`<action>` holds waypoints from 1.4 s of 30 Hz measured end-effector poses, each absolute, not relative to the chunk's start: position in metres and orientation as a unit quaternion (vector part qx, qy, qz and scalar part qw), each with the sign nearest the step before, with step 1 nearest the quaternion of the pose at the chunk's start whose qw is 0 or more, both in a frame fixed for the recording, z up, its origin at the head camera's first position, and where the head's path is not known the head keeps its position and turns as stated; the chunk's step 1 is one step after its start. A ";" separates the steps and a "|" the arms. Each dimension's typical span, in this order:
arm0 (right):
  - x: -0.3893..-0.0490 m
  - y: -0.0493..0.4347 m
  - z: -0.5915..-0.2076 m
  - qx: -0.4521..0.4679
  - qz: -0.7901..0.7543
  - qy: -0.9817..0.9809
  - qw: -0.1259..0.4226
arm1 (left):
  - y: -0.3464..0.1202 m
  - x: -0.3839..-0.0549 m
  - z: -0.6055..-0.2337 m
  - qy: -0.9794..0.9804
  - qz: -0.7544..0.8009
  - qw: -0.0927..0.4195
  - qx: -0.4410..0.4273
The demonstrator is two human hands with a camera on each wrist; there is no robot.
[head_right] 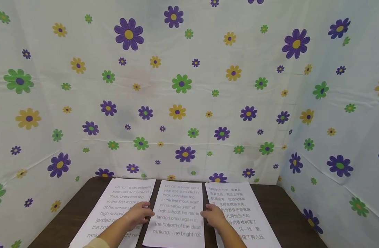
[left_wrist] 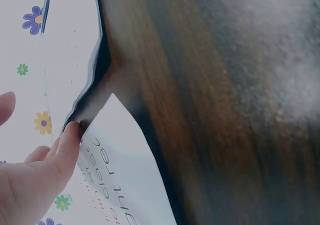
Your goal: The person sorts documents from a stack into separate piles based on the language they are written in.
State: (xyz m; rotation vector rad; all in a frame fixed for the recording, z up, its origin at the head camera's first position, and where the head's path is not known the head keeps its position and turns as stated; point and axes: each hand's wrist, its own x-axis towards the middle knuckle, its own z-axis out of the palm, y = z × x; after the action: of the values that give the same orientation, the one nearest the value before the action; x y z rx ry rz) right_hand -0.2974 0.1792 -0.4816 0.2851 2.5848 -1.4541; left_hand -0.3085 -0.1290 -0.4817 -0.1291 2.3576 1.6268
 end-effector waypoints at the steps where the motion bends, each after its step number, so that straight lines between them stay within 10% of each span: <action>1: -0.297 0.178 -0.482 0.101 -0.486 0.864 0.085 | -0.129 -0.308 -0.481 0.813 0.564 0.140 -0.047; 42: -0.292 0.171 -0.492 0.108 -0.516 0.846 0.086 | -0.125 -0.310 -0.496 0.842 0.535 0.037 -0.068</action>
State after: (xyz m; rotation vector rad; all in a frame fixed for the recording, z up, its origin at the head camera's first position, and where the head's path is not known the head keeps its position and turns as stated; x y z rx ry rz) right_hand -0.2917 0.1714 -0.4916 0.3206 2.5214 -1.5371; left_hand -0.3098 -0.1247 -0.4956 -0.2087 2.5842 1.6414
